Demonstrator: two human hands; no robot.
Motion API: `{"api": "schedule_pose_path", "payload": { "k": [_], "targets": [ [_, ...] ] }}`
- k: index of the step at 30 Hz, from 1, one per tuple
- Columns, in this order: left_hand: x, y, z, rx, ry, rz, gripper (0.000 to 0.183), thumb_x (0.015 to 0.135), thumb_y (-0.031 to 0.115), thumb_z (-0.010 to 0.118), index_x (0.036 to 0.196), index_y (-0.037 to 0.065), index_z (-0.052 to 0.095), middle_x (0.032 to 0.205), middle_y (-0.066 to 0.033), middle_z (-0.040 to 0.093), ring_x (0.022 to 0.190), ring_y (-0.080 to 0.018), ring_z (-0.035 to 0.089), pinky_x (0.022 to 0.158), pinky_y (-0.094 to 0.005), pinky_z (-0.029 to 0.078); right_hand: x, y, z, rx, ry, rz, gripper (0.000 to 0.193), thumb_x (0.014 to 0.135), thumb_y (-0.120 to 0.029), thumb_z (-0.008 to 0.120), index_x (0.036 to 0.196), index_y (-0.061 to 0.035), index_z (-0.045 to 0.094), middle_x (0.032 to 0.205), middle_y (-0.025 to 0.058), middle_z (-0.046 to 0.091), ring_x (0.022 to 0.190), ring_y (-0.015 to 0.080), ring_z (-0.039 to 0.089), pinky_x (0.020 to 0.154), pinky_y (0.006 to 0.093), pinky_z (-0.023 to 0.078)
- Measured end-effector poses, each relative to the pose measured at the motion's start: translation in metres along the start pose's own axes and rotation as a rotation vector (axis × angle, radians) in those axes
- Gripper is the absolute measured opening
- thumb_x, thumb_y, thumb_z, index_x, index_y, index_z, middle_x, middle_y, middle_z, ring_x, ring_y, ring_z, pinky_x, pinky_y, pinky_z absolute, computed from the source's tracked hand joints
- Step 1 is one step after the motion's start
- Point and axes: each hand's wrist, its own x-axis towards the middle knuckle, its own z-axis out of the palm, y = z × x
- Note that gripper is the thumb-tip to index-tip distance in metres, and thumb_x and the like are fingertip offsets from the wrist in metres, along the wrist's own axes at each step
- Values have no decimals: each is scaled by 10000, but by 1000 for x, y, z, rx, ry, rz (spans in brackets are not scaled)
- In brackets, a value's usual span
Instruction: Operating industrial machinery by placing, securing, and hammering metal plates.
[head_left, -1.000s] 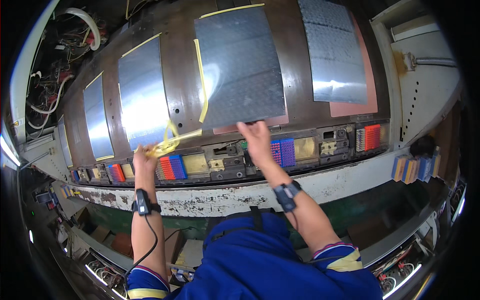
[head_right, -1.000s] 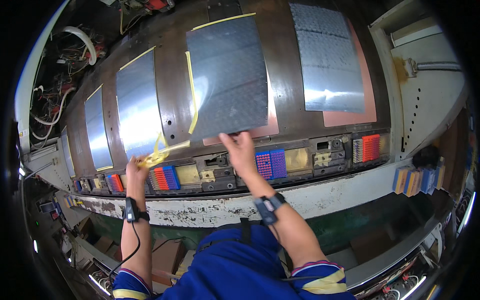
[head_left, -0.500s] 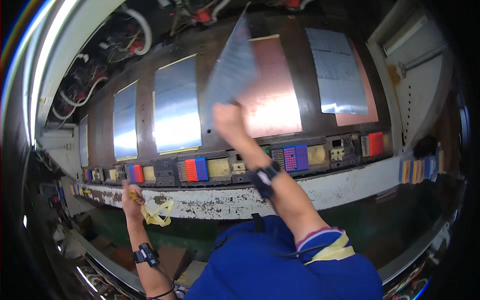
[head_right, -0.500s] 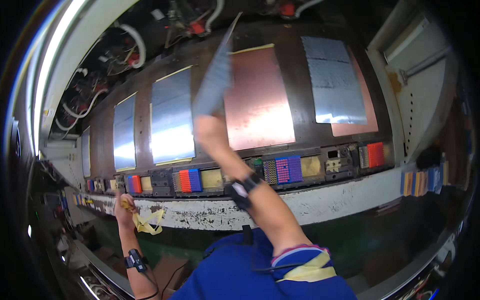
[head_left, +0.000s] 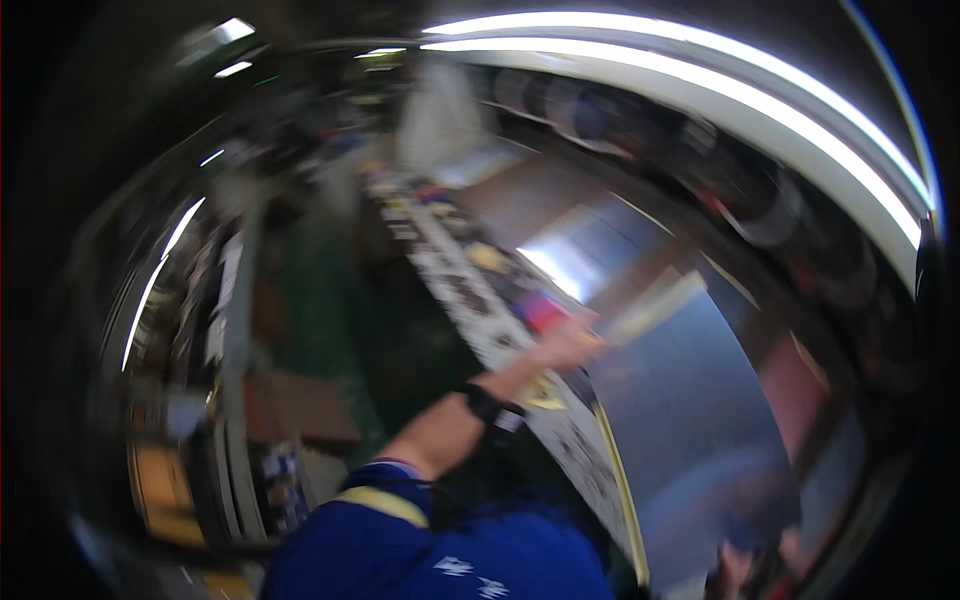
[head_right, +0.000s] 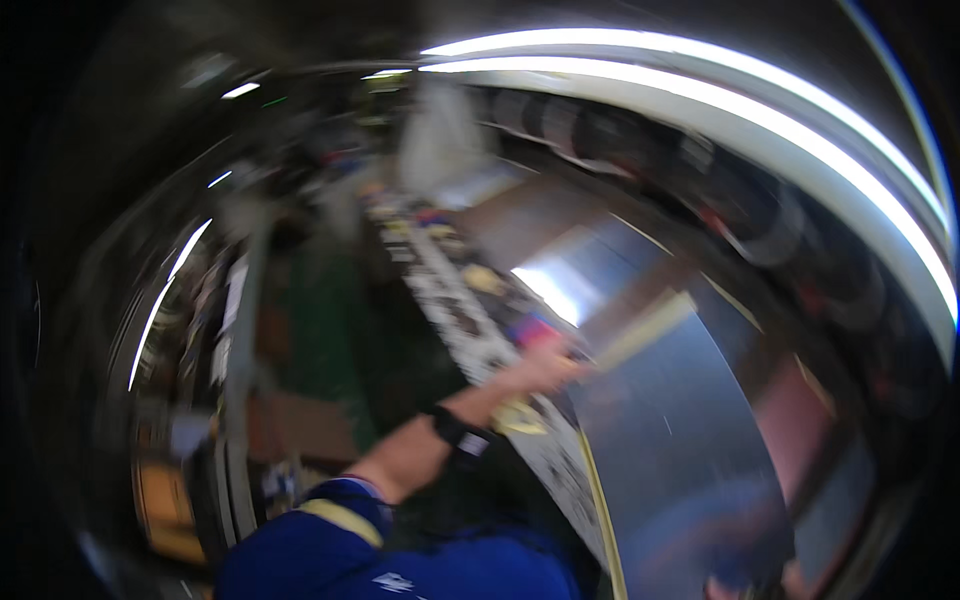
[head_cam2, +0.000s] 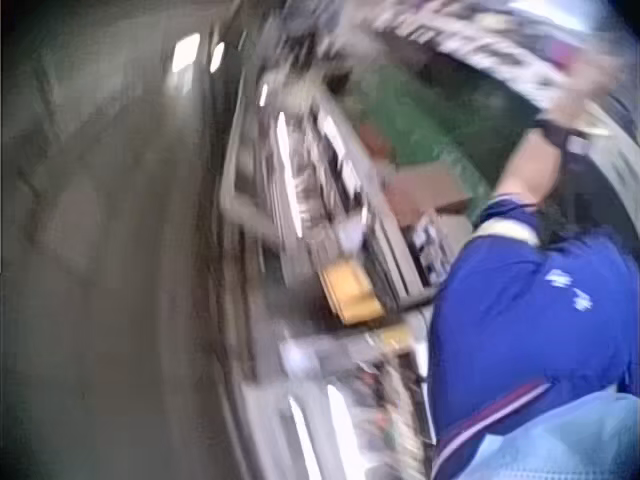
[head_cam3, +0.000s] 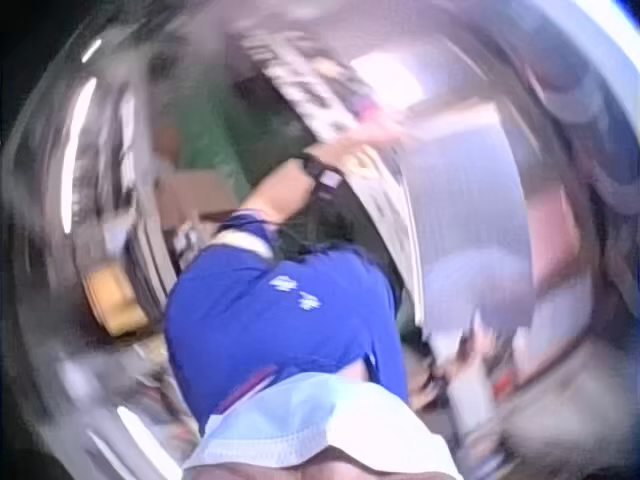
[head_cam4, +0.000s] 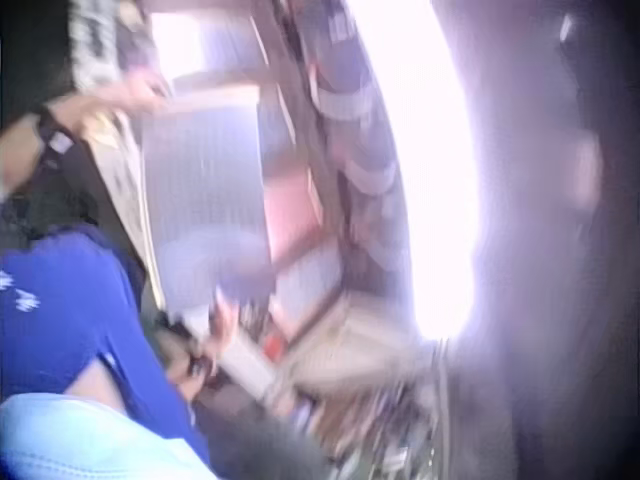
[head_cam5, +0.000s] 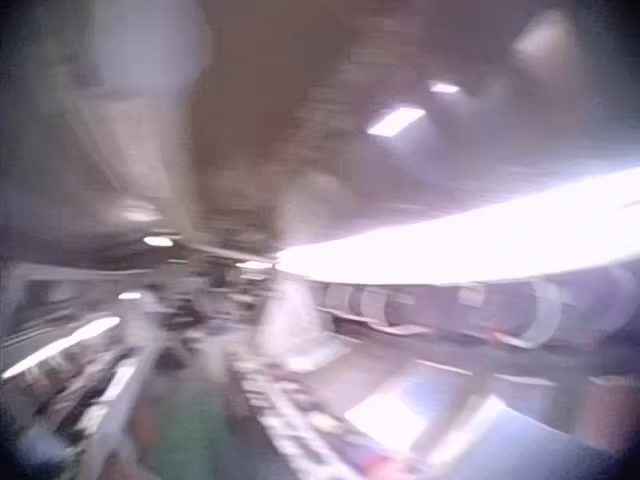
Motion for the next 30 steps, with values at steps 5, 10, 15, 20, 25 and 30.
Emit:
{"api": "schedule_pose_path", "payload": {
  "k": [5,10,15,20,25,30],
  "targets": [
    [-75,-37,-138,-117,136,46,745,829,568,704,1273,-18,581,1209,-233,633,1141,-335,605,958,-387,475,97,-104,94,461,-126,317,406,878,-94,614,1254,44,550,1120,122,642,990,226,617,907,361,490],
    [-167,-124,-250,-609,-53,0,419,869,400,734,1056,37,637,729,-73,597,583,-126,549,548,-314,445,157,-170,174,473,-315,158,381,888,-99,621,1237,44,561,1112,134,642,984,234,618,903,363,496],
    [-282,-195,-302,-952,46,-13,256,898,295,720,971,71,623,639,19,503,470,-53,434,413,-243,315,200,-212,235,495,-431,72,357,899,-103,627,1220,44,573,1105,146,643,977,242,618,899,364,503],
    [-360,-220,-336,-850,227,-122,237,940,293,657,919,61,616,590,25,498,442,-55,443,415,-223,352,227,-235,277,517,-497,54,333,910,-107,633,1203,43,584,1098,158,643,970,251,619,895,365,510],
    [-373,-283,-331,68,548,-175,313,947,319,616,820,36,654,649,-142,570,627,-319,619,627,-430,505,251,-234,295,541,-517,44,311,921,-112,640,1187,43,595,1091,170,644,964,259,619,891,367,516],
    [-361,-309,-312,469,1012,-195,188,907,216,577,892,52,668,820,-124,601,735,-342,657,647,-458,533,274,-222,303,596,-536,13,289,932,-116,646,1170,43,607,1084,181,644,957,267,619,888,368,523]
  ]
}}
